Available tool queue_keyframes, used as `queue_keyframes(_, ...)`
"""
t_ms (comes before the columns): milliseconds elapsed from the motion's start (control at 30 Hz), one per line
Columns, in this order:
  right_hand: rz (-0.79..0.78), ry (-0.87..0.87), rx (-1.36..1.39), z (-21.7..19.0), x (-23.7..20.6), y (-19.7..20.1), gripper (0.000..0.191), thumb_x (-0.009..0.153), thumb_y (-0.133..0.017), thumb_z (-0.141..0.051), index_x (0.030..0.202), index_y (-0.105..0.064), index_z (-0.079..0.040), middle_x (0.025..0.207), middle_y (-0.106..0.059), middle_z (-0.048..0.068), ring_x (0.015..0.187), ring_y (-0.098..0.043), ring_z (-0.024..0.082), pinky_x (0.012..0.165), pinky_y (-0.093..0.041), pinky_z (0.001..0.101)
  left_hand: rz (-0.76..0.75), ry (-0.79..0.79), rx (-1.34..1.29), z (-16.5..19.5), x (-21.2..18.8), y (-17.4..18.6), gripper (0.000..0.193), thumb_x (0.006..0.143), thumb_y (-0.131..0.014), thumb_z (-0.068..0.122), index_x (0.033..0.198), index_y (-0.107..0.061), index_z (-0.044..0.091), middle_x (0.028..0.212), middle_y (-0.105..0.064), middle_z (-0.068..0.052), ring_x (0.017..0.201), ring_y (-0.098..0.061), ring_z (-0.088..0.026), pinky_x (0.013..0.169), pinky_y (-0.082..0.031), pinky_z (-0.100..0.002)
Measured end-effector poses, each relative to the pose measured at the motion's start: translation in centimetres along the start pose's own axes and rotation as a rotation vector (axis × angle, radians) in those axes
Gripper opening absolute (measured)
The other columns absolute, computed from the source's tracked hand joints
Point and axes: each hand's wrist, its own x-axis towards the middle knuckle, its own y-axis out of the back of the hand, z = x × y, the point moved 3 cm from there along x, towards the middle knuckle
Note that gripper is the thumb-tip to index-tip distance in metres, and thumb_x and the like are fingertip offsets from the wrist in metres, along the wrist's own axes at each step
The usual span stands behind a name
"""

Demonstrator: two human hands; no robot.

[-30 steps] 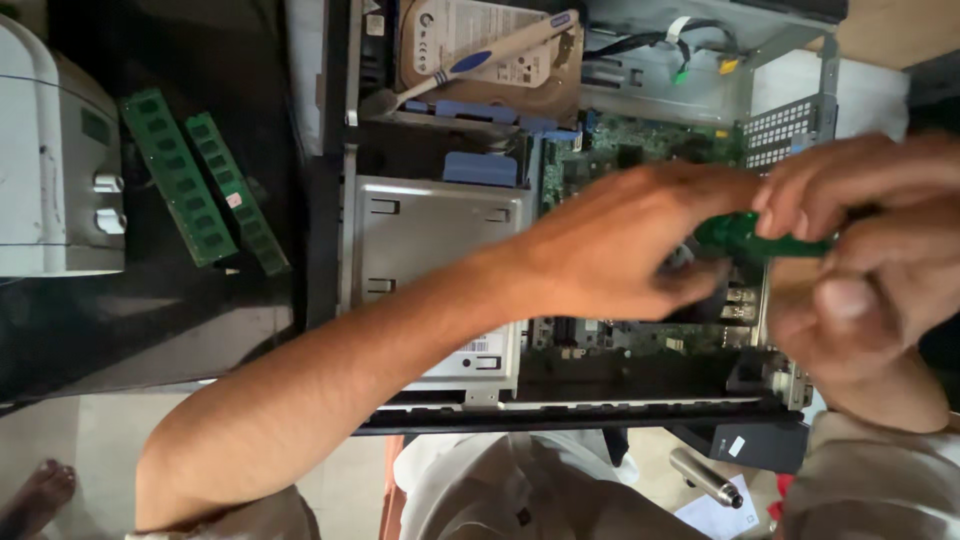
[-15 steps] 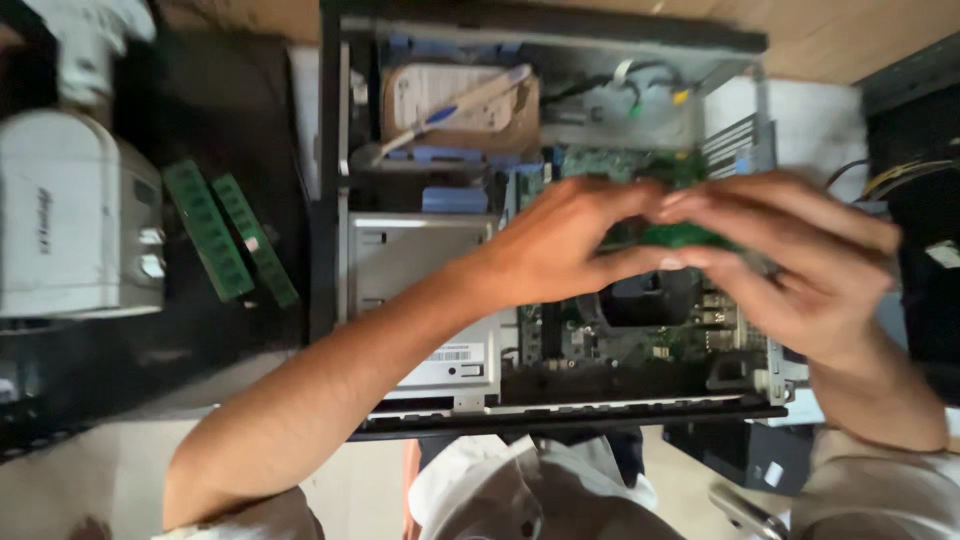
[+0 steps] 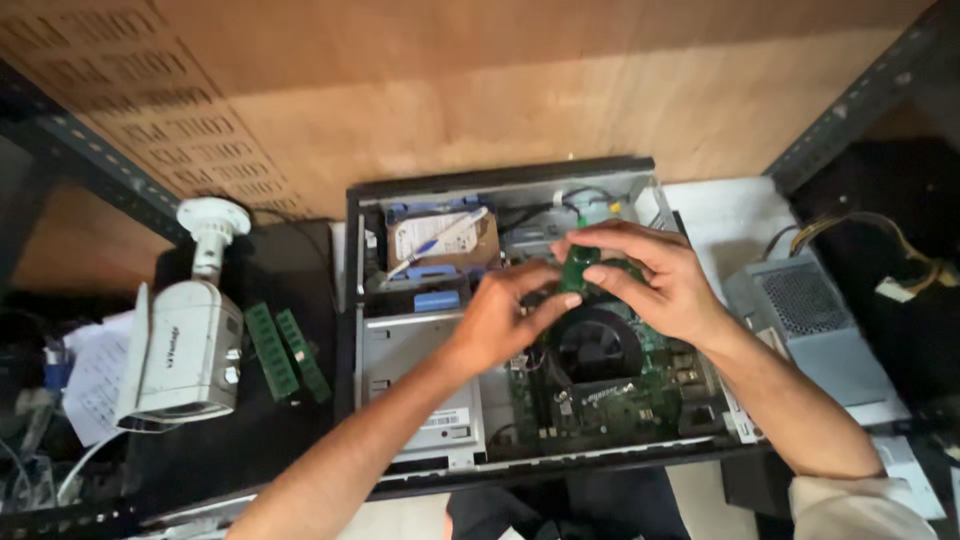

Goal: The person repairs a desktop computer on a workbench. They use a screwdriver to unscrew and remove parts from the open case, handle and install memory modules onto the motherboard, and lift the power supply unit out of the chassis, working on internal components throughout.

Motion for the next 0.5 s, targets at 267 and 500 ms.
queue_keyframes(267, 0.192, 0.222, -0.096, 2.3, -0.7, -1.3, 0.044, 0.085, -0.086, -0.003, 0.113, -0.052, -0.005, 0.112, -0.061, 0.008, 0.105, -0.06, 0.016, 0.091, -0.05, 0.03, 0.108, 0.144, 0.087, 0.8, -0.3, -0.9, 0.028, 0.083, -0.082, 0.02, 0.1, -0.071, 0.001, 0.098, -0.074, -0.011, 0.084, -0.074, -0.029, 0.07, -0.058, -0.035)
queue_keyframes(500, -0.147, -0.003, 0.251, 0.4, 1.6, 0.8, 0.038, 0.099, -0.062, 0.001, 0.137, -0.059, -0.002, 0.129, -0.064, 0.012, 0.122, -0.062, 0.022, 0.102, -0.052, 0.0361, 0.069, 0.059, 0.112, 1.2, -0.3, -0.2, 0.026, 0.091, -0.078, 0.017, 0.109, -0.071, 0.0, 0.105, -0.075, -0.017, 0.089, -0.074, -0.034, 0.077, -0.057, -0.041)
